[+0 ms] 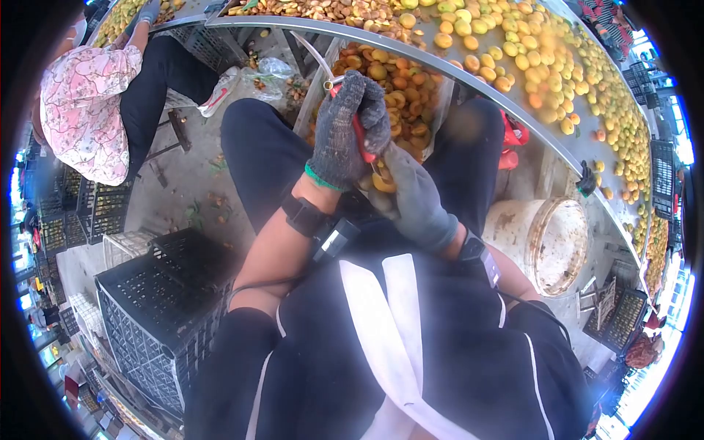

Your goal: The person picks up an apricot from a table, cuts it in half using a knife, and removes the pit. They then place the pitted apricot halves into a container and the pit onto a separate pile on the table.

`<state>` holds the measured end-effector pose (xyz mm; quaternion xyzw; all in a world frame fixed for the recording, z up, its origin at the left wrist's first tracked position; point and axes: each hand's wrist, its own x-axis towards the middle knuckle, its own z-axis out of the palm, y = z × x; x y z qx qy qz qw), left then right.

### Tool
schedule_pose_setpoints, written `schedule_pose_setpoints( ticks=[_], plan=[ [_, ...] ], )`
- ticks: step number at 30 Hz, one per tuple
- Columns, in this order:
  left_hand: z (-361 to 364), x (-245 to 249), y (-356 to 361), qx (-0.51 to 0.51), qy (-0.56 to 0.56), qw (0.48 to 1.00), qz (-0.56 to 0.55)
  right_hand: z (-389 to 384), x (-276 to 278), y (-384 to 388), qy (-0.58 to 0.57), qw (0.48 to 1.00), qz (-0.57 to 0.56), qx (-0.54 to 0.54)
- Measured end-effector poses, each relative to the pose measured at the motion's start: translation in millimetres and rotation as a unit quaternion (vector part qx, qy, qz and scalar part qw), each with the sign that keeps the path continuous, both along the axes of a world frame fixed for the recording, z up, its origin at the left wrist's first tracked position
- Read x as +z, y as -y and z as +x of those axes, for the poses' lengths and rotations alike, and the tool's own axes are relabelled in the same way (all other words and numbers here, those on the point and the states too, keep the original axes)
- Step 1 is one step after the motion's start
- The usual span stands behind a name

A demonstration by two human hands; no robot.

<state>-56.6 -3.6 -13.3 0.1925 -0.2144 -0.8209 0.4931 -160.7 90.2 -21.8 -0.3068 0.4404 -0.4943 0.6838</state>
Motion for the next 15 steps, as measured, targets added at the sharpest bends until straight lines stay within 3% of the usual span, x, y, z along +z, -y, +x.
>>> schedule_pose_setpoints(
  ticks=[2, 4, 7, 8, 10, 11, 13, 14, 15],
  plan=[
    [5, -8, 7, -0.026, -0.008, 1.000, -0.008, -6, -5, 3, -0.041, 0.998, -0.040, -0.012],
    [7, -22, 16, -0.056, -0.100, 0.993, 0.005, -23, -17, 9, 0.040, 0.991, 0.057, 0.113],
    [11, -29, 23, -0.062, -0.190, 0.977, 0.074, -10, 29, 12, 0.053, 0.991, 0.120, 0.028],
    [11, -27, 23, -0.055, -0.176, 0.980, 0.077, -13, 22, 11, 0.053, 0.991, 0.119, 0.025],
    [10, -18, 20, -0.044, -0.166, 0.982, 0.083, -23, 1, 11, 0.051, 0.995, -0.013, 0.090],
    [8, -14, 20, -0.034, -0.155, 0.983, 0.089, -24, 2, 12, 0.048, 0.996, -0.020, 0.077],
    [12, -24, 33, -0.066, -0.193, 0.978, 0.036, -28, 11, 19, -0.088, 0.992, -0.002, 0.085],
    [12, -20, 38, -0.055, -0.184, 0.981, 0.024, -31, 11, 24, -0.100, 0.990, 0.005, 0.101],
    [13, -15, 39, -0.041, -0.175, 0.984, 0.012, -32, -1, 30, -0.115, 0.987, -0.076, 0.083]
  ],
)
